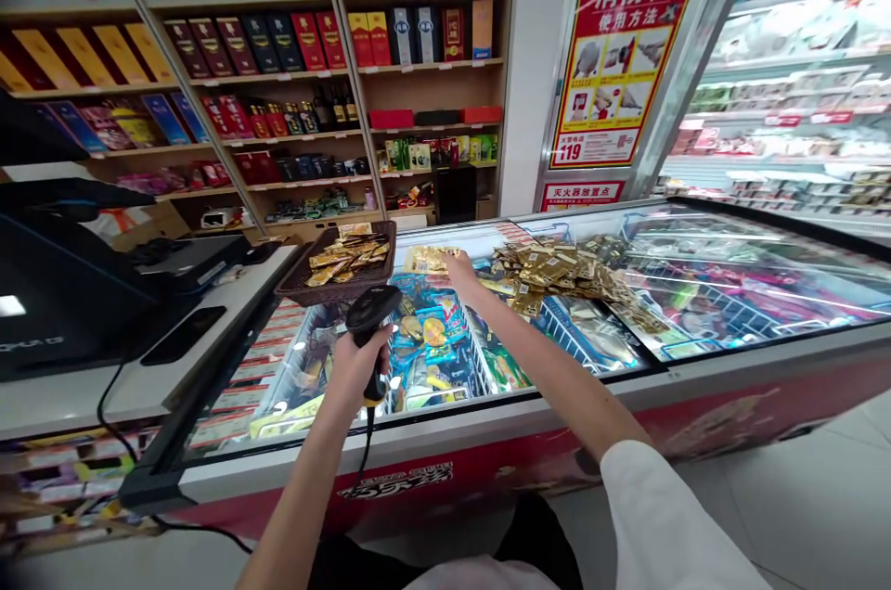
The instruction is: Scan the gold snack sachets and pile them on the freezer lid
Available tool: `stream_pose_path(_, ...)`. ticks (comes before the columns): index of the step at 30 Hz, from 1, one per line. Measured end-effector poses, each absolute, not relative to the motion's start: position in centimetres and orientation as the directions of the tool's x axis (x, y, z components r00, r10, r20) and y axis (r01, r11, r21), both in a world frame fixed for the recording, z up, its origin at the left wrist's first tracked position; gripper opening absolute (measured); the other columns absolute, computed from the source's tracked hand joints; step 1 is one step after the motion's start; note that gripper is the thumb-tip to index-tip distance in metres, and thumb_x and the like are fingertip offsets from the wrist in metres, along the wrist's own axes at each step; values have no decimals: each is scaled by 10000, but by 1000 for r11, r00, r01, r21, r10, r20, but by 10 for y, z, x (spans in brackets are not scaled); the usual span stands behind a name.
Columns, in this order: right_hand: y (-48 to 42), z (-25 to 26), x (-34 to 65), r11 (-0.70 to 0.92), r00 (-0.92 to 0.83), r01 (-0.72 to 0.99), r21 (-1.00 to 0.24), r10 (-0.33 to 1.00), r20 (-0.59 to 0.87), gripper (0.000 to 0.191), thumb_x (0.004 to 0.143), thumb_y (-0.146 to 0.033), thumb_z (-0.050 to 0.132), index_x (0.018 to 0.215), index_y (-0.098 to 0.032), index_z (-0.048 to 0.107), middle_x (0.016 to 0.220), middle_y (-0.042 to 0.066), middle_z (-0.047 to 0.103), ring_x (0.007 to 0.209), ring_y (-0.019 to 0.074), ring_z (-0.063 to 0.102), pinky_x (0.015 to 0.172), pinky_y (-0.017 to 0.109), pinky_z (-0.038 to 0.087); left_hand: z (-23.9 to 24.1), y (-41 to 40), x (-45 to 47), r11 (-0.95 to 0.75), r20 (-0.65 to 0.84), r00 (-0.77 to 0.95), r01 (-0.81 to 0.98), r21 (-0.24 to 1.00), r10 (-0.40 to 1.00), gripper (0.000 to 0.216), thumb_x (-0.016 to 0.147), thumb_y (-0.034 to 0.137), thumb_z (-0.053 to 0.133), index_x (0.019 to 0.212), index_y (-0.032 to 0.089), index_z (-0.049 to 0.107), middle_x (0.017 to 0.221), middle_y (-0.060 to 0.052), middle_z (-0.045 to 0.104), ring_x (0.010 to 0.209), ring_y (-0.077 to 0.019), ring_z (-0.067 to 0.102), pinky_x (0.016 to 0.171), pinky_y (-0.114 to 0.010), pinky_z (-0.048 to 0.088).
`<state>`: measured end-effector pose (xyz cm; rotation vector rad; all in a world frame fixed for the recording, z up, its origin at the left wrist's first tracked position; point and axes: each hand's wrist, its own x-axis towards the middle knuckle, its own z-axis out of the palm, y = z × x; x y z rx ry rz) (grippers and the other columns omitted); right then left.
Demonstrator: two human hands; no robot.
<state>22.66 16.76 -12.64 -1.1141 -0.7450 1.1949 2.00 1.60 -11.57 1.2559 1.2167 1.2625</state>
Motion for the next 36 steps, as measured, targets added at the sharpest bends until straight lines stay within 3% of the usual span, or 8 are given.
stream_pose_path(4,158,-122,230,22,259,-235,-972,965,-41,448,919,-315,647,1320,-248,458,1255,109,620,677,173,728,508,288,612,-120,28,30,-62,63,-9,73,995,998,315,729,405,730,567,213,539,454,41,507,366,-123,485,403,-250,383)
stream_pose_path(8,148,-117,232,61,231,-189,-980,973,16,550,956,-317,581,1458,-266,362,1373,130,568,742,177,744,576,298,636,-120,33,37,-74,73,9,106,992,997,334,732,416,728,548,216,534,434,40,498,369,-132,493,421,-258,396)
stream_pose_path(15,136,-114,235,67,187,-168,-984,982,35,400,988,-264,535,1364,-244,399,1344,123,593,704,139,734,567,260,629,-118,28,44,-88,85,35,131,987,996,332,734,426,714,546,224,528,432,44,486,386,-137,485,438,-262,383)
stream_pose_path(20,137,-116,238,32,229,-199,-980,973,-15,447,969,-240,570,1375,-247,383,1395,137,565,682,136,739,579,265,635,-114,25,45,-92,82,64,159,983,995,386,735,422,721,479,220,515,389,18,501,388,-139,485,466,-268,393)
stream_pose_path(27,143,-123,244,15,254,-246,-969,966,-49,346,960,-215,592,1266,-231,432,1245,96,646,683,140,742,595,265,639,-110,26,48,-78,74,36,137,988,997,379,732,478,720,535,224,520,428,36,500,374,-131,477,434,-264,386)
stream_pose_path(32,145,-131,254,-18,231,-298,-954,969,-91,190,929,-124,568,1086,-206,498,1080,56,682,721,132,735,706,292,661,-113,26,43,-70,62,53,145,987,997,405,719,503,744,529,222,523,409,32,499,366,-133,483,423,-260,391)
stream_pose_path(36,150,-140,277,-19,294,-325,-945,948,-120,238,856,-45,581,1023,-206,530,940,28,670,780,146,730,743,293,665,-120,23,31,-45,40,47,100,994,998,369,699,482,772,572,204,565,439,44,508,358,-115,470,405,-246,376)
